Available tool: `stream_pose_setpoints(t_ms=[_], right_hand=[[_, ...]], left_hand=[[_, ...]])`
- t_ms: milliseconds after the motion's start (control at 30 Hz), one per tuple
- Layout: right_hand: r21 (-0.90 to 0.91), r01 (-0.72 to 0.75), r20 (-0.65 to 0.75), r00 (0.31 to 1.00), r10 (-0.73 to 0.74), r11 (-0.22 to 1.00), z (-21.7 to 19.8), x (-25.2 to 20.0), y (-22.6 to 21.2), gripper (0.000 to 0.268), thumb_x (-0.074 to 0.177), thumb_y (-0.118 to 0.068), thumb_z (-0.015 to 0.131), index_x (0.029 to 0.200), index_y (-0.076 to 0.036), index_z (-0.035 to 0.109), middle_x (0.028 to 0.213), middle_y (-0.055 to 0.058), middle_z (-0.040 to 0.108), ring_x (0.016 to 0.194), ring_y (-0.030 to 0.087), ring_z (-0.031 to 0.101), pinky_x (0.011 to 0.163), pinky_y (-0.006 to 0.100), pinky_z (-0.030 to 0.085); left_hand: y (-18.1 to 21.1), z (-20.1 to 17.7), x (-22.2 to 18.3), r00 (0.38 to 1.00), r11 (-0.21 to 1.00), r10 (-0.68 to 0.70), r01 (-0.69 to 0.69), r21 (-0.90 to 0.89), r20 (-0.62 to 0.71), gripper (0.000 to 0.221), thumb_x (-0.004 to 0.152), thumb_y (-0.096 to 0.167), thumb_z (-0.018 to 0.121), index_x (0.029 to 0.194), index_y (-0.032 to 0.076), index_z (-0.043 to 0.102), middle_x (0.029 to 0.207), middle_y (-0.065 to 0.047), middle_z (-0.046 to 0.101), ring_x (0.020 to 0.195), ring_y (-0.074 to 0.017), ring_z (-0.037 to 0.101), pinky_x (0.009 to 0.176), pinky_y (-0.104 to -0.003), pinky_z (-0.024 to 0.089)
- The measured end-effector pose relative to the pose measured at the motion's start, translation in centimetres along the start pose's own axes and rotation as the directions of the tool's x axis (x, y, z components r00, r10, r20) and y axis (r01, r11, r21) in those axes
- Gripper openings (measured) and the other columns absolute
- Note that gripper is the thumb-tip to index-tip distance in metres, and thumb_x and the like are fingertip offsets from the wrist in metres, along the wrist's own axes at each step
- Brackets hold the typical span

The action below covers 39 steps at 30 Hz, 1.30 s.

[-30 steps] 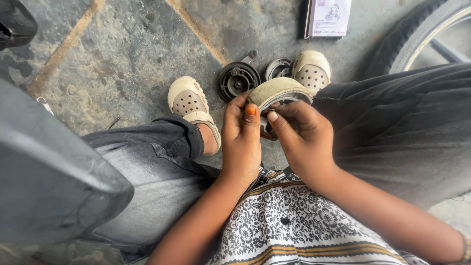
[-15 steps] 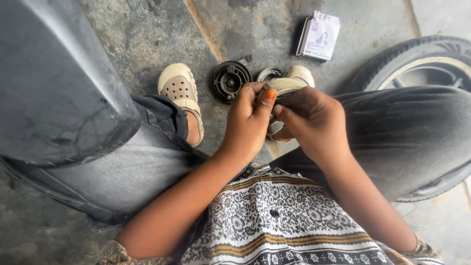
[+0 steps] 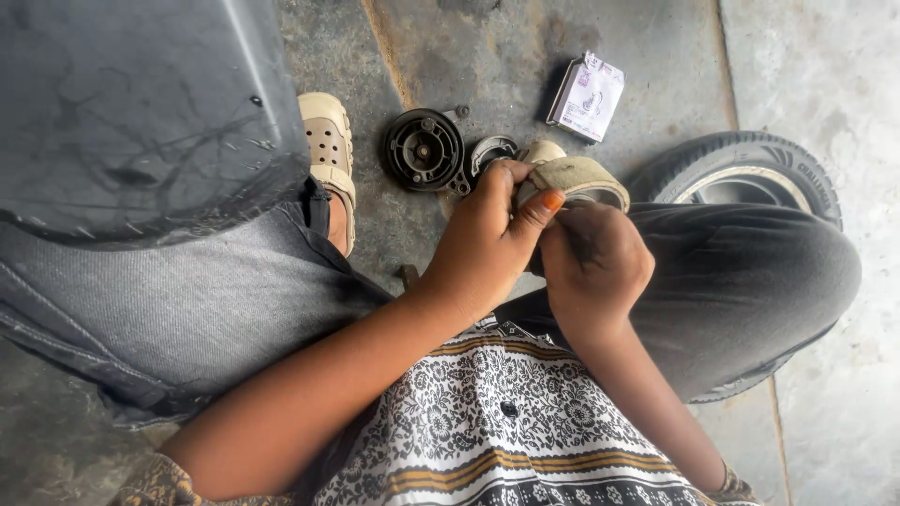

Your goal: The person assembles a brake shoe assembly by hand, fitting springs into the metal shoes and joining them together. They then fit the assembled shoes onto the brake plate, remove them to adjust the springs, and place them back onto the plate.

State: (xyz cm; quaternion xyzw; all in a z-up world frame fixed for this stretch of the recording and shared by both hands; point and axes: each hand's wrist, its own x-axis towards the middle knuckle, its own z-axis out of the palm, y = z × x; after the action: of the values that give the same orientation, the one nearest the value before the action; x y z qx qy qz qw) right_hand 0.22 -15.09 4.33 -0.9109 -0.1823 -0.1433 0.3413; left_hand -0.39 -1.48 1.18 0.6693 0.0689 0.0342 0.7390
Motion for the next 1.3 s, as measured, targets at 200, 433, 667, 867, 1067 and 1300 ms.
stream_pose_setpoints(t_ms=[200,433,667,867,1067,1300], right_hand=[[-0.015,0.038,-0.062,0.997,-0.038,0.999,0.8,-0.2,-0.3,0.016,0.097,-0.001,0.08,0.1,0.0,0.064,0.089,0.01,0.071,0.075,0.016,0.069,0.069,0.028,0.055],[0.019,-0.025,-0.096,0.995,0.027,1.0,1.2,-0.6,-0.1,0.013,0.099,0.001,0.077,0.104,0.001,0.065,0.093,0.01,0.071,0.078,0.013,0.068,0.068,0.025,0.056],[-0.121,0.043,-0.041,0.998,-0.049,0.992,0.8,-0.7,-0.8,0.016,0.094,0.002,0.08,0.099,-0.001,0.065,0.093,0.012,0.07,0.078,0.021,0.07,0.072,0.033,0.056],[-0.21,0.096,0.163,0.985,-0.062,0.973,-0.4,0.7,-1.9,0.01,0.094,0.0,0.076,0.1,0.001,0.068,0.095,0.015,0.071,0.082,0.031,0.069,0.072,0.041,0.055],[-0.084,0.089,0.297,0.953,-0.06,0.992,-0.8,1.0,-2.2,0.021,0.099,0.0,0.068,0.119,0.002,0.067,0.118,0.019,0.069,0.108,0.034,0.068,0.093,0.043,0.056],[-0.114,0.161,0.396,0.912,-0.104,0.98,-1.0,2.0,-3.1,0.042,0.088,-0.001,0.069,0.129,0.002,0.066,0.12,0.019,0.065,0.107,0.036,0.059,0.096,0.044,0.049]], left_hand=[[1.0,-0.7,0.2,1.0,0.988,0.009,-0.007,0.156,-0.016,0.047,0.105,0.042,0.057,0.119,-0.002,0.06,0.093,-0.017,0.075,0.085,-0.0278,0.076,0.073,-0.036,0.059],[1.2,-0.9,0.1,0.997,0.951,0.076,-0.067,0.301,-0.015,0.051,0.103,0.044,0.057,0.12,-0.004,0.06,0.094,-0.019,0.074,0.087,-0.035,0.075,0.071,-0.04,0.059],[0.6,-0.4,-0.6,0.996,0.921,0.09,-0.074,0.383,-0.024,0.05,0.108,0.045,0.052,0.121,-0.001,0.063,0.097,-0.02,0.075,0.089,-0.0366,0.074,0.075,-0.043,0.059],[1.0,-0.1,-0.3,0.992,0.943,-0.103,0.12,0.309,-0.07,0.047,0.104,0.044,0.051,0.116,0.001,0.064,0.082,-0.014,0.075,0.077,-0.0311,0.075,0.068,-0.04,0.058],[0.5,-0.4,0.3,0.937,0.938,-0.343,0.346,0.036,-0.069,0.041,0.102,0.042,0.052,0.109,0.004,0.066,0.078,-0.009,0.075,0.069,-0.021,0.075,0.062,-0.034,0.062],[-0.9,-1.1,0.6,0.962,0.956,-0.205,0.236,0.173,-0.18,0.041,0.106,0.041,0.051,0.107,0.003,0.067,0.086,-0.007,0.075,0.076,-0.0174,0.074,0.069,-0.032,0.058]])
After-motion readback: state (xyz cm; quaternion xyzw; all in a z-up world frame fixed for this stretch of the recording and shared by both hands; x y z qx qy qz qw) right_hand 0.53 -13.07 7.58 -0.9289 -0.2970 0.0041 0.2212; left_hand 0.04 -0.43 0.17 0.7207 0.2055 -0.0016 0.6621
